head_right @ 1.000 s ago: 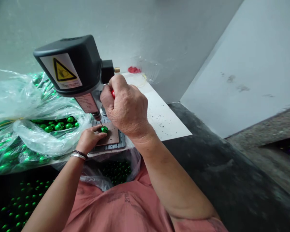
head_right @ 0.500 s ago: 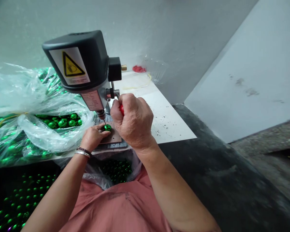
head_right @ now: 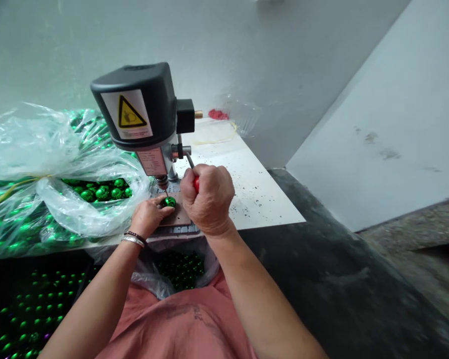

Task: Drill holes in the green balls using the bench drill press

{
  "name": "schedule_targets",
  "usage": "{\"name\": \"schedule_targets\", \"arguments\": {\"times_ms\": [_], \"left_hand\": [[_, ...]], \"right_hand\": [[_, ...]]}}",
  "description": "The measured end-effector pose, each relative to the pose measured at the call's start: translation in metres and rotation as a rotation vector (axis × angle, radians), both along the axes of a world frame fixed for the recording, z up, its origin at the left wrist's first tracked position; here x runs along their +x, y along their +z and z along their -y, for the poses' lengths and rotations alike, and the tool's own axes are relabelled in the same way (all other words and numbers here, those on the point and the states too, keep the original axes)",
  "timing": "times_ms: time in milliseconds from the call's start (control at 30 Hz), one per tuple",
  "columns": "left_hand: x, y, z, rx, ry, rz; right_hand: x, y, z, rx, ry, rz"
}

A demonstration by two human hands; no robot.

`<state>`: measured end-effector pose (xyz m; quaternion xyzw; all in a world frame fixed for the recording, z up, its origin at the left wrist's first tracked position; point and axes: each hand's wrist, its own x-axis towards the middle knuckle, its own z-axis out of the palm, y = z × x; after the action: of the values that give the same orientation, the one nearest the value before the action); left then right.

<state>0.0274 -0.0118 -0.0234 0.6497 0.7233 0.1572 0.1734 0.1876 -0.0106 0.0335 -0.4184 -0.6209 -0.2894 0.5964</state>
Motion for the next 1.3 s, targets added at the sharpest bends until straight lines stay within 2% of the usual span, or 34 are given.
{"name": "schedule_targets", "arguments": {"times_ms": [200,267,333,400,500,567,700,833,900,967,1000,1100,1167,1233,1300], "left_hand": [[0.001,0.001,0.002,-0.005,0.020,0.005],[0.001,0.001,0.002,0.005,0.018,0.016],[0.001,-0.001,0.001,0.019,0.014,0.033],[0.000,-0.003,0.001,0.037,0.019,0.058],[-0.002,-0.005,0.005,0.072,0.031,0.132],[-0.004,-0.004,0.012,0.094,0.043,0.212],[-0.010,0.000,0.037,0.095,0.026,0.326],[-0.016,0.005,0.062,-0.020,-0.126,0.396],[-0.020,0.010,0.070,-0.059,-0.152,0.443],[-0.023,0.016,0.073,-0.069,-0.094,0.569],[-0.024,0.019,0.073,-0.075,-0.049,0.694],[-0.026,0.027,0.069,-0.107,0.079,1.248],[-0.025,0.028,0.065,-0.116,0.122,1.539],[-0.023,0.024,0.061,-0.117,0.139,1.641],[-0.022,0.017,0.058,-0.113,0.142,1.611]], "right_hand": [[-0.001,-0.020,-0.001,0.000,0.008,0.001],[-0.001,-0.019,-0.001,-0.002,0.006,-0.015],[-0.001,-0.008,-0.001,-0.004,0.008,-0.020],[0.000,0.012,-0.003,-0.018,0.031,-0.009],[0.002,0.045,-0.010,-0.104,0.065,-0.024],[0.003,0.059,-0.015,-0.180,0.074,-0.042],[0.003,0.063,-0.022,-0.232,0.089,-0.068],[0.001,0.058,-0.023,-0.185,0.078,-0.092],[0.001,0.057,-0.023,-0.171,0.085,-0.092],[0.002,0.057,-0.023,-0.175,0.094,-0.093],[0.002,0.057,-0.024,-0.180,0.097,-0.096],[0.003,0.058,-0.023,-0.206,0.100,-0.107],[0.003,0.058,-0.022,-0.212,0.105,-0.102],[0.004,0.058,-0.021,-0.209,0.111,-0.089],[0.004,0.059,-0.021,-0.201,0.117,-0.076]]}}
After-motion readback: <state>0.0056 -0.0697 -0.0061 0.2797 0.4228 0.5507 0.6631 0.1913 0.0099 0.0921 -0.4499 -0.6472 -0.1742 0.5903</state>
